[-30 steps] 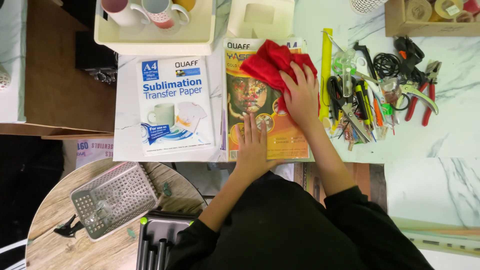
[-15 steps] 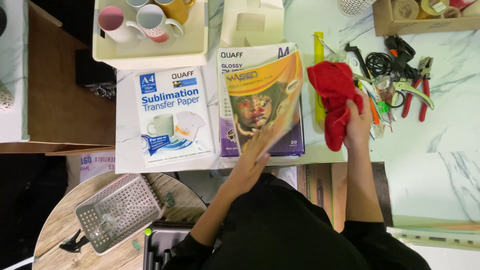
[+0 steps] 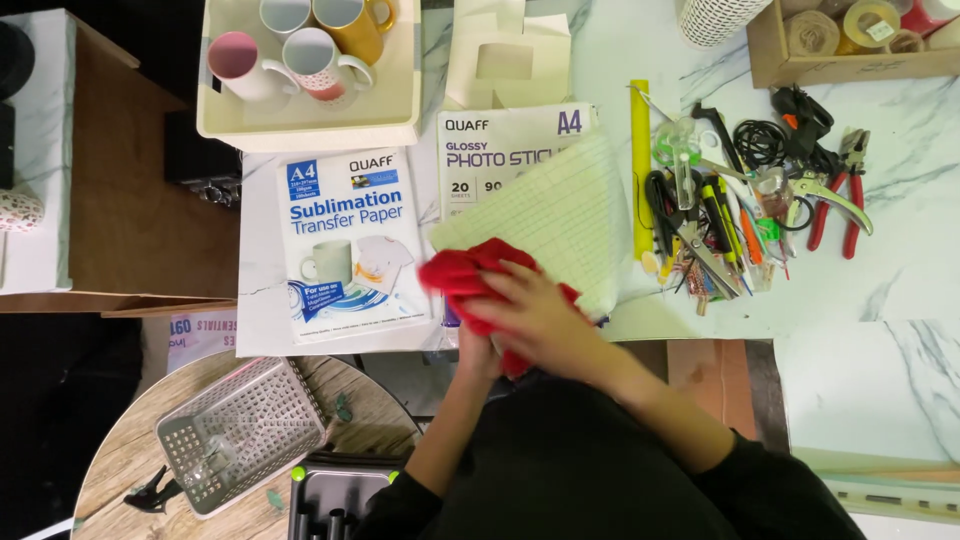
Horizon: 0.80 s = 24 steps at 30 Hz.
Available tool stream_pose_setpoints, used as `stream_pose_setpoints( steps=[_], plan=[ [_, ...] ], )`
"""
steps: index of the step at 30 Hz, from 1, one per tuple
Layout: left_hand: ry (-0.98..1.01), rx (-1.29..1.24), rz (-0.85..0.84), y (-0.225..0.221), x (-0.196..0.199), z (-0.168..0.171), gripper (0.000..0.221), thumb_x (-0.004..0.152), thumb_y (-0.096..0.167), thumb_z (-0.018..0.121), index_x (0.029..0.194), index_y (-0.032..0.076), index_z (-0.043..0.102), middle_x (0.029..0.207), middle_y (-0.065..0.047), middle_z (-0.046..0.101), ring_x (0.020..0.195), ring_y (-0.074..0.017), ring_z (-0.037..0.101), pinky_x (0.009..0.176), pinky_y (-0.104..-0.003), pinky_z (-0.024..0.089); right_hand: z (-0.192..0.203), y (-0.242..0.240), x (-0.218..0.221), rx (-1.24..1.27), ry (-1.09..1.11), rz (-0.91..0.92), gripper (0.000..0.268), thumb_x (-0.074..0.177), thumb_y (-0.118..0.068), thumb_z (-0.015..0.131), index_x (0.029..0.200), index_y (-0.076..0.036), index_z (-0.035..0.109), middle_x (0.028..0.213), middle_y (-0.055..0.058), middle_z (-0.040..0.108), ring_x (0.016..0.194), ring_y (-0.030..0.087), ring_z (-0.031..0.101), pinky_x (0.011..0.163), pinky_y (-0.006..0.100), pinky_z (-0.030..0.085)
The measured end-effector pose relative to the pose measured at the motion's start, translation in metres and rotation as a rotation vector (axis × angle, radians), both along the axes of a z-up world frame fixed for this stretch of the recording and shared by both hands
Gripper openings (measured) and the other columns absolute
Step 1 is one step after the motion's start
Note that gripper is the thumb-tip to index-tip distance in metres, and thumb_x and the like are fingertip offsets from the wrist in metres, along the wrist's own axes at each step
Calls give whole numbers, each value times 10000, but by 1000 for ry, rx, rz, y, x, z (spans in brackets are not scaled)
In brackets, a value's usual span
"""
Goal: Organizing and wiping down various packs of specialty paper and printing supplies on a shelf and workbench.
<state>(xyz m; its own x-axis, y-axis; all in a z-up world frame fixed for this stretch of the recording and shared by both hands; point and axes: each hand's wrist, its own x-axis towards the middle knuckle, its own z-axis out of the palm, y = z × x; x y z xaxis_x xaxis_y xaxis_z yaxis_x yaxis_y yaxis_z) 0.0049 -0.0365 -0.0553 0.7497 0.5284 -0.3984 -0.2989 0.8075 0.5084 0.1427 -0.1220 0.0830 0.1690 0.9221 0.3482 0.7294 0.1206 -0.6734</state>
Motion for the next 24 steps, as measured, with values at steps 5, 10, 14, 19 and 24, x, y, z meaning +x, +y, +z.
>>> stream_pose_setpoints(
  steps=[5,10,14,19,24],
  plan=[
    [-224,-238,63,12,2,20,644,1049,508,464,1531,86,400,1497,-155,504,1339,-325,539,1120,-495,439,-58,34,8,3,-284,-3,549,819,-279,747,1353,-206,642,1471,141,485,1410,436,398,1137,752,220],
    [-27,-171,32,11,4,32,648,1048,467,469,1536,50,379,1508,-167,505,1347,-346,537,1105,-516,464,-82,74,121,-14,-438,-365,527,868,-218,748,1382,-164,645,1506,166,483,1422,468,382,1142,700,276],
    [95,-136,35,12,3,14,709,1036,516,449,1557,44,353,1523,-172,495,1361,-356,525,1096,-520,468,-80,96,132,-24,-418,-616,476,883,-171,748,1352,-136,673,1492,175,498,1388,474,401,1113,652,324],
    [26,-176,80,14,3,27,779,997,634,387,1568,106,355,1529,-142,494,1362,-331,519,1100,-497,453,-61,86,29,30,-348,-404,466,845,-153,713,1306,-95,676,1447,209,497,1329,499,426,1115,635,360],
    [-6,-11,232,8,-17,-30,739,1042,653,313,1547,119,390,1504,-147,504,1340,-315,530,1120,-468,436,-51,18,-55,65,-240,-161,502,788,-199,745,1278,-136,653,1433,171,513,1351,461,452,1063,616,398]
  ],
)
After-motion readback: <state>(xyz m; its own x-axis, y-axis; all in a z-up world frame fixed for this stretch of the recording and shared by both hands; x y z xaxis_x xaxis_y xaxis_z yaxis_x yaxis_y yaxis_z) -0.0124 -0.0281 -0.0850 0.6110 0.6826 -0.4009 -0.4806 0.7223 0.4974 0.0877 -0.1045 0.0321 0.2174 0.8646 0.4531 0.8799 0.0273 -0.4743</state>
